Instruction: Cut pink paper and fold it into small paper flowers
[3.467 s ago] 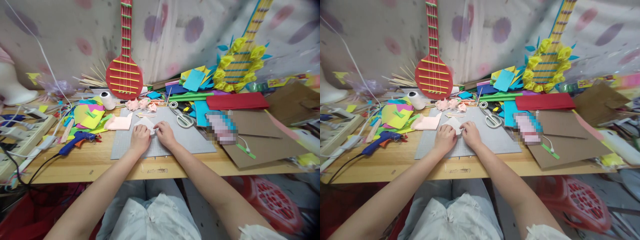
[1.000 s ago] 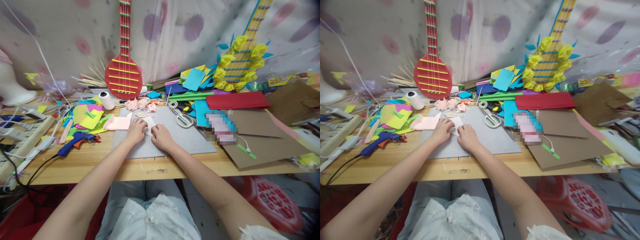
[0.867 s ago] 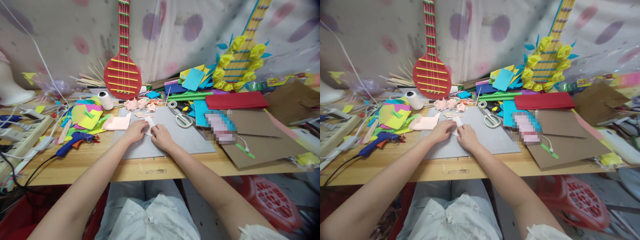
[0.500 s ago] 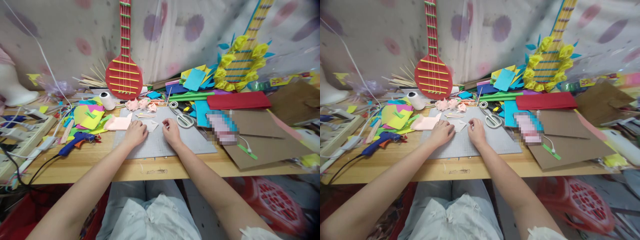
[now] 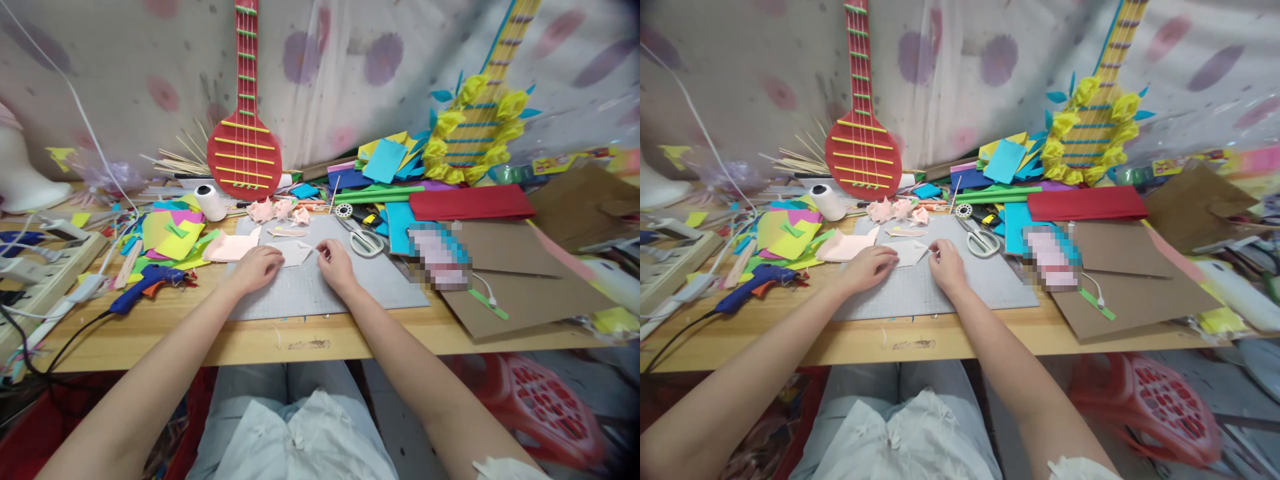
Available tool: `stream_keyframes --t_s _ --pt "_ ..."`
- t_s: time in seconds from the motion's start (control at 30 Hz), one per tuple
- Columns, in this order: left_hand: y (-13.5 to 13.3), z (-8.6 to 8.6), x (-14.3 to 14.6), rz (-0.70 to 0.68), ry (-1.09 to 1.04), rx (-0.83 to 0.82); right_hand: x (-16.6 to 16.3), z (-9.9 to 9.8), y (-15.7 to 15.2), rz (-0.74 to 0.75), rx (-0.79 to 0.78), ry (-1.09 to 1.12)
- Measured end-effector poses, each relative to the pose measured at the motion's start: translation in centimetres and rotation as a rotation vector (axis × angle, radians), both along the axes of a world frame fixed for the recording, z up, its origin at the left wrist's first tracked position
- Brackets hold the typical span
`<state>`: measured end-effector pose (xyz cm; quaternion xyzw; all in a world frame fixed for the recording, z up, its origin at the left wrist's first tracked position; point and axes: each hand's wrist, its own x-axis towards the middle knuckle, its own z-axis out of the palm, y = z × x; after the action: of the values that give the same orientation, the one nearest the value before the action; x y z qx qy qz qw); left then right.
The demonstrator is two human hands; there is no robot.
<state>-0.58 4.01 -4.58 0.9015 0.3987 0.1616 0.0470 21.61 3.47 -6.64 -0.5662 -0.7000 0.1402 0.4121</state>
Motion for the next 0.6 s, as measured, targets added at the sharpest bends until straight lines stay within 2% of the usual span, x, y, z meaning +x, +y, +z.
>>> stream_keyframes --t_s 0.1,0.3,0.43,0.6 --pt "-0.5 -0.8 0.6 0.047 0.001 0.049 -0.7 0.3 -0.4 0.037 0.022 -0.062" --pt "-1.2 -1.4 3.9 0.282 0.055 0.098 -1.4 0.7 -1.1 0.19 0.056 -0.24" --pt "-1.1 -1.2 3.9 0.257 0.028 0.125 -1.1 0.5 -1.1 0.19 0.037 -0.264" --pt "-0.6 -0.6 1.1 0.171 -0.06 0.098 -0.8 0.2 -0.9 0.151 0.005 -0.235"
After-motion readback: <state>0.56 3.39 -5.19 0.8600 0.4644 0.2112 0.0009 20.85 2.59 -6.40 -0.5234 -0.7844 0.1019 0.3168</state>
